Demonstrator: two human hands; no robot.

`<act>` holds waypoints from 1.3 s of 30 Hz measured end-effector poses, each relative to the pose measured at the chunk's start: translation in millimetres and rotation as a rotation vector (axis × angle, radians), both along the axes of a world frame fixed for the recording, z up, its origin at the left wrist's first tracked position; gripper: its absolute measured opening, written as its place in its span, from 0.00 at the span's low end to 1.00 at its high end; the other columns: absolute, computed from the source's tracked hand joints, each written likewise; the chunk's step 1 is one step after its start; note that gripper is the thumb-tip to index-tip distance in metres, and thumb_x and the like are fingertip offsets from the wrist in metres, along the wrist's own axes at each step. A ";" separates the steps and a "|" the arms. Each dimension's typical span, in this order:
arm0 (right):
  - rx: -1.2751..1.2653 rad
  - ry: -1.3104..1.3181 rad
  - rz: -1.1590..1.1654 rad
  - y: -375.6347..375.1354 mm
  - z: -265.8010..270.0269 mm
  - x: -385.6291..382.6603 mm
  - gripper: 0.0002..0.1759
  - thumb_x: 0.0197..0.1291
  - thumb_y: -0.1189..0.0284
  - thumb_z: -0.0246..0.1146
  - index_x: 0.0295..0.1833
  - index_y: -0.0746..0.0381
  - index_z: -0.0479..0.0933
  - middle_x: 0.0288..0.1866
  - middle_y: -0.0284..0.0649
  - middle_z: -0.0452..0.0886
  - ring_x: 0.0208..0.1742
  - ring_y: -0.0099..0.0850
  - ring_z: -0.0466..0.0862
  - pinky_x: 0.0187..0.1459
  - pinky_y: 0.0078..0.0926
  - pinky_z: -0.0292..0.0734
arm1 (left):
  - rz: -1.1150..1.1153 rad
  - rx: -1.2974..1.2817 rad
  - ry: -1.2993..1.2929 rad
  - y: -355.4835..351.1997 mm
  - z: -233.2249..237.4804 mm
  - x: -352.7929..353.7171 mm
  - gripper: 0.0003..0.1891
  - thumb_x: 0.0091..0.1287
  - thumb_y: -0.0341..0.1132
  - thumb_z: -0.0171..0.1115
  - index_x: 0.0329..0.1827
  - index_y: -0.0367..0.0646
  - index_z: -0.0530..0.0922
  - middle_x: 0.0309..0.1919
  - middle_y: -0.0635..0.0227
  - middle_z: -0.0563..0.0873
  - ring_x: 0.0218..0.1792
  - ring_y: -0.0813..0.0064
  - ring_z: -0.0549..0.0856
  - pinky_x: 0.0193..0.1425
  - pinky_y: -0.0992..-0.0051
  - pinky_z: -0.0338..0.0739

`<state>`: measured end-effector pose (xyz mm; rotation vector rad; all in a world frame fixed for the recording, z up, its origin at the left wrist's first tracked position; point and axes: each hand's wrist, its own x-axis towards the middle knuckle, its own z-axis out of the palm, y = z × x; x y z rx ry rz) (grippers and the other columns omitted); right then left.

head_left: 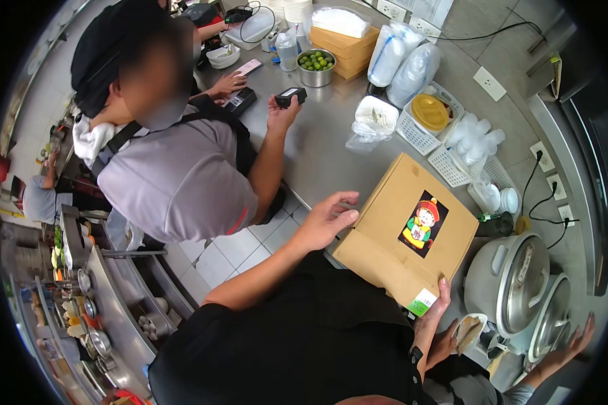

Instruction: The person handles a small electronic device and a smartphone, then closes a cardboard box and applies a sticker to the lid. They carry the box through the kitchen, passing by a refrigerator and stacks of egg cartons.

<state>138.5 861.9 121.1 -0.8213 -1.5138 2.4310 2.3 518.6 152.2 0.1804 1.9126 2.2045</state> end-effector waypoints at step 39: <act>0.027 0.048 -0.093 -120.2 8.2 115.2 0.47 0.61 0.57 0.66 0.81 0.68 0.60 0.70 0.52 0.74 0.67 0.43 0.81 0.66 0.39 0.79 | 0.162 -0.149 0.032 -54.1 29.4 11.4 0.49 0.70 0.35 0.75 0.87 0.36 0.52 0.65 0.51 0.83 0.54 0.65 0.87 0.60 0.67 0.82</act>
